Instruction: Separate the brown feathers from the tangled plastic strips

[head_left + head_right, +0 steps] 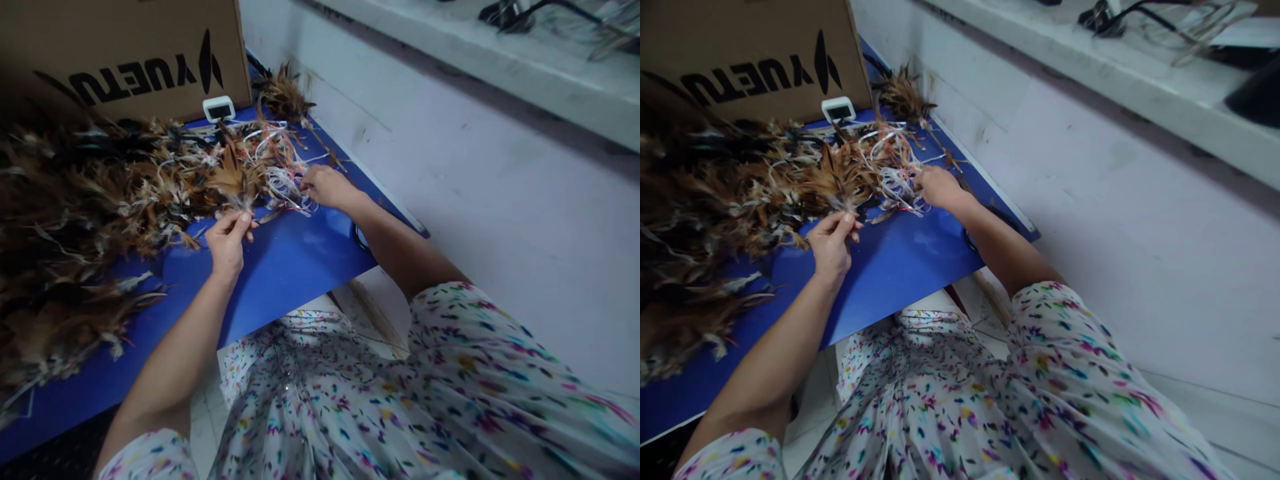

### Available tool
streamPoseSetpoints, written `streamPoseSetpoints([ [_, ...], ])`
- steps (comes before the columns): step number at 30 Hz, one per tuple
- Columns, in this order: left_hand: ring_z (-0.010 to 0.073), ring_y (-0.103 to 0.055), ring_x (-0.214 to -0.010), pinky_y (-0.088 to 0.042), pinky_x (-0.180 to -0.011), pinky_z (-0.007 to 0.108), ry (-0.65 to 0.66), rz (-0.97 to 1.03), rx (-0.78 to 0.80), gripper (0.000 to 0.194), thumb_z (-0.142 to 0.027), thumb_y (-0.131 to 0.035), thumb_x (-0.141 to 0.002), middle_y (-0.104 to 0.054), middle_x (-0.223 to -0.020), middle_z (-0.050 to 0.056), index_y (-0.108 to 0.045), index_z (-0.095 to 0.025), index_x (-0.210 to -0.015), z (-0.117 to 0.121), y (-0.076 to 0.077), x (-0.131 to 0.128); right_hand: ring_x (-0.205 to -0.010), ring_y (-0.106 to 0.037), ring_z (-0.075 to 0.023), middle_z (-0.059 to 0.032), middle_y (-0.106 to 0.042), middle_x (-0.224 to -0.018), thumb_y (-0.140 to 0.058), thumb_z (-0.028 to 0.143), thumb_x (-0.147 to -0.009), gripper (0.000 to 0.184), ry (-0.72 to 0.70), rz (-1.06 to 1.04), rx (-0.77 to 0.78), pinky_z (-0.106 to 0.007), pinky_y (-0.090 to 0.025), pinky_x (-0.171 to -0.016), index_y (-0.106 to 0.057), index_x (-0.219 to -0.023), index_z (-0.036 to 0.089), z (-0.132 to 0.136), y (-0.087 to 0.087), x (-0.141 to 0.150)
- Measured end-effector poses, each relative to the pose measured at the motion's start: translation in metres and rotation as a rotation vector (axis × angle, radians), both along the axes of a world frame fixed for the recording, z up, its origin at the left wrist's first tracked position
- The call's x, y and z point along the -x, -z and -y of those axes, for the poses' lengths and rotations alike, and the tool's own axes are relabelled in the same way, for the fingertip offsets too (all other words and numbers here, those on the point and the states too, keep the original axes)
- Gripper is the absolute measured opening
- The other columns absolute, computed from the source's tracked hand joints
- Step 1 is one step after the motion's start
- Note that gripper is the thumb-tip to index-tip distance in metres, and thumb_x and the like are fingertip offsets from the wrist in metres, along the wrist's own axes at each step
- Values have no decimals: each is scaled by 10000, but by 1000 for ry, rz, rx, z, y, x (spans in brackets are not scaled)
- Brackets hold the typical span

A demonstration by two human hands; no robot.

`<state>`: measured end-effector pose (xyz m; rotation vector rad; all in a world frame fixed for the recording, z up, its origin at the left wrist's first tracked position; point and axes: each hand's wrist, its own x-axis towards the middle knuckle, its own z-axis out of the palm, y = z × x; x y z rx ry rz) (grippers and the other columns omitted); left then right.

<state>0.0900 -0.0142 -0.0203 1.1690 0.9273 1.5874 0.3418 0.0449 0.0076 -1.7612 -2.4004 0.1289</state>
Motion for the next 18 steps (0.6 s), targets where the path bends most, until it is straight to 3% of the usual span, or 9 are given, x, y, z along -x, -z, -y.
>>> streamPoseSetpoints([
  [6, 55, -505, -409, -387, -414, 191, 11, -31, -16, 265, -423, -890, -651, -697, -595, 4, -781, -187, -701, 5, 0, 7, -978, -663, -251, -162, -719, -1088, -462, 101, -902, 265, 160, 13, 48, -345, -489, -874, -723, -943, 125, -8, 4, 6],
  [11, 58, -495, -409, -396, -428, 201, 8, -73, -1, 279, -446, -864, -666, -689, -576, 2, -765, -185, -667, 7, -2, 4, -817, -645, -187, -67, -720, -867, -607, 105, -823, 114, 194, -363, -18, -300, -487, -774, -666, -756, 175, -8, -6, -6],
  [15, 59, -496, -414, -399, -429, 202, 16, -71, 21, 297, -460, -863, -653, -700, -593, 10, -765, -181, -677, 8, -1, 3, -672, -586, -145, -11, -649, -686, -654, 165, -817, 75, 242, -671, -59, -283, -473, -669, -645, -745, 181, -3, -20, -8],
  [18, 62, -504, -412, -404, -427, 201, 23, -55, 36, 294, -448, -868, -647, -702, -592, 13, -768, -176, -691, 7, 1, 4, -651, -575, -125, -5, -648, -691, -671, 162, -810, 80, 252, -846, -74, -266, -475, -644, -631, -744, 182, 3, -31, -1],
])
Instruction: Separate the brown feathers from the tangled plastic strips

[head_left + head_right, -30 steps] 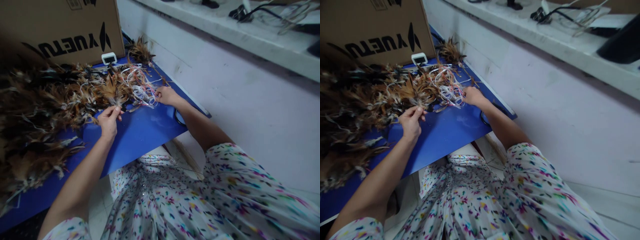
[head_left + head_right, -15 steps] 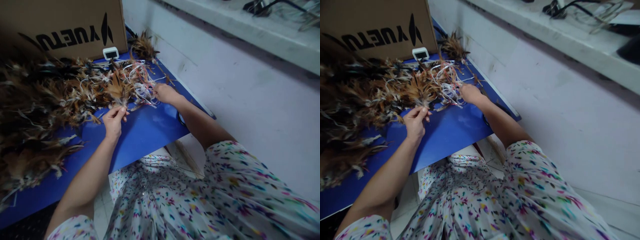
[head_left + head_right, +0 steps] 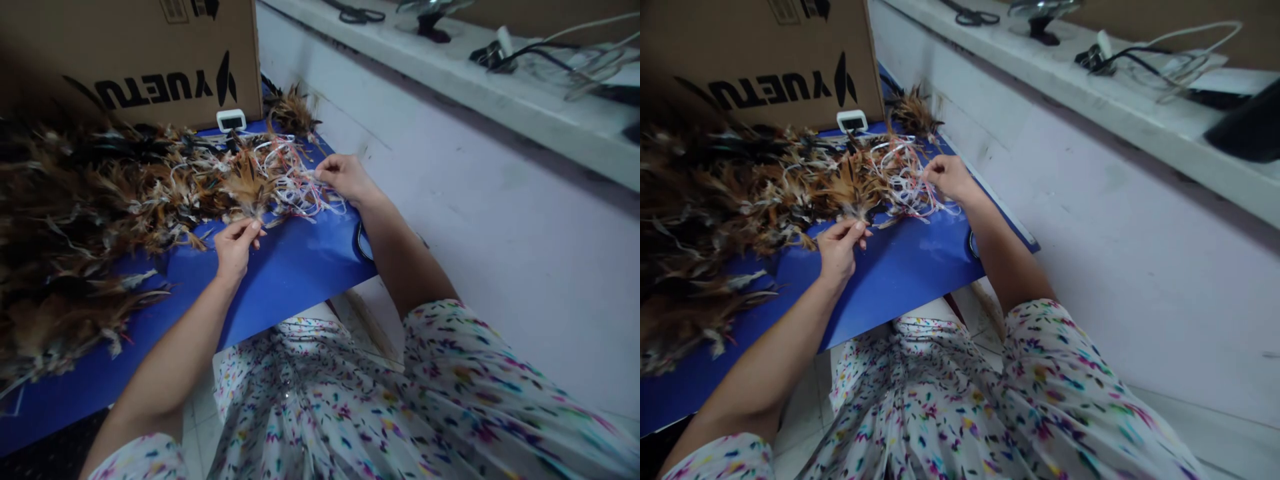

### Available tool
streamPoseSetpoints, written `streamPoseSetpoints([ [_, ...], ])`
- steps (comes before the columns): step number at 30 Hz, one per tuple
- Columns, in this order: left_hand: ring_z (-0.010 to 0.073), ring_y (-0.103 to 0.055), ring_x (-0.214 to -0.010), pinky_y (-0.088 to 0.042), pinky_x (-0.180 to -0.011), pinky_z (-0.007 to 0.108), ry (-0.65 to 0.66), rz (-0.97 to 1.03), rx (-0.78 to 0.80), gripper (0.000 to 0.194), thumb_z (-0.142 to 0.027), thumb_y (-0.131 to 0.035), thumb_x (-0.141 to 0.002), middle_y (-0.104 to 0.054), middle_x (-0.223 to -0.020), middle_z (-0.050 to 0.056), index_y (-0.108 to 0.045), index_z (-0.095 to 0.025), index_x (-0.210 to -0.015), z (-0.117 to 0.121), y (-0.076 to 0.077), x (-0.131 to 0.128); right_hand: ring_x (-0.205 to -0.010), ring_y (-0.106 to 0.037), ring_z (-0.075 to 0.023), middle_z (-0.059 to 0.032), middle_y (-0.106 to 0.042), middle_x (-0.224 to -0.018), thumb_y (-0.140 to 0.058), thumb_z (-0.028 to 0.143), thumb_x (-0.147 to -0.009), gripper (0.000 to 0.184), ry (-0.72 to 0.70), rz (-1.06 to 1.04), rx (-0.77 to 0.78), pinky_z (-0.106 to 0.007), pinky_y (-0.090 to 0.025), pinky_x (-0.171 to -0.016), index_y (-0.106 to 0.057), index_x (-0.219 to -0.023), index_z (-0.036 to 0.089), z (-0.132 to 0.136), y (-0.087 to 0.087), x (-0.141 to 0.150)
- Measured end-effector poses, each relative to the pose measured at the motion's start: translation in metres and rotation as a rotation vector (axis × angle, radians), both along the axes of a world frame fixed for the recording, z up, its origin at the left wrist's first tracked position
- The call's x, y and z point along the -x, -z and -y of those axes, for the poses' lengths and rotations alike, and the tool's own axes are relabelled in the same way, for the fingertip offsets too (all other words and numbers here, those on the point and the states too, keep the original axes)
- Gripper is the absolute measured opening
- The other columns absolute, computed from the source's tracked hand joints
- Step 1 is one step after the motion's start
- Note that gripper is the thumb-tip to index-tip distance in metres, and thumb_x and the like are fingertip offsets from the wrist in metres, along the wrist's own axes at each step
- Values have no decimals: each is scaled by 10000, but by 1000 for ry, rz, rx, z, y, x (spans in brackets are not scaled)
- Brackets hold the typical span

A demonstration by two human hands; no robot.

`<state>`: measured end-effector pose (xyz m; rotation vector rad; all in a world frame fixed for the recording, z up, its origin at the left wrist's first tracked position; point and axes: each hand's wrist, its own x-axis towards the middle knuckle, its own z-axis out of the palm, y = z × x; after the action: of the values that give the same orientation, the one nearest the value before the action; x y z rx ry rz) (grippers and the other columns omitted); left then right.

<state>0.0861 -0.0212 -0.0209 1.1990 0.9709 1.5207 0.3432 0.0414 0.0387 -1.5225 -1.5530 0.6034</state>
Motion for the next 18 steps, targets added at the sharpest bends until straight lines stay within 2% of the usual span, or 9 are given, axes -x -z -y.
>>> streamPoseSetpoints([
  [3, 61, -507, -412, -407, -428, 199, 4, 3, 3, 283, -431, -869, -650, -707, -600, 17, -771, -170, -702, -1, 2, 1, -682, -607, -115, -21, -680, -766, -669, 205, -854, 108, 1, -122, -32, -247, -485, -640, -608, -766, 189, 6, -8, 8],
  [6, 59, -505, -411, -410, -427, 197, 10, 2, -1, 275, -427, -862, -660, -708, -602, 18, -774, -170, -701, -2, 2, 1, -721, -641, -113, -34, -698, -834, -645, 318, -917, 152, 37, -174, -58, -237, -498, -644, -592, -831, 204, 7, -9, 16],
  [11, 61, -503, -411, -406, -419, 195, 18, 8, 1, 256, -415, -857, -670, -700, -592, 14, -768, -175, -679, -2, 3, 2, -740, -663, -126, -49, -710, -877, -558, 336, -963, 136, 140, -192, -63, -247, -521, -650, -596, -930, 210, -1, 12, 22],
  [13, 61, -506, -418, -408, -422, 196, 26, -4, 5, 247, -410, -846, -686, -702, -600, 15, -768, -176, -680, -2, 3, 2, -785, -678, -148, -47, -710, -888, -522, 335, -972, 147, 185, -126, -89, -271, -544, -693, -608, -984, 217, -3, 23, 20],
  [16, 60, -502, -412, -402, -415, 199, 23, -2, 14, 259, -414, -857, -670, -701, -598, 17, -769, -171, -690, -2, 3, 1, -928, -686, -213, -47, -708, -925, -482, 361, -986, 217, 226, 79, -150, -354, -561, -824, -621, -1099, 239, -4, 35, 12],
  [18, 60, -497, -403, -398, -407, 202, 9, 7, 28, 286, -425, -875, -640, -695, -587, 15, -766, -167, -693, -2, 2, 0, -1041, -663, -266, -70, -706, -989, -444, 340, -998, 263, 108, 234, -117, -427, -536, -918, -612, -1175, 242, -3, 38, 7],
])
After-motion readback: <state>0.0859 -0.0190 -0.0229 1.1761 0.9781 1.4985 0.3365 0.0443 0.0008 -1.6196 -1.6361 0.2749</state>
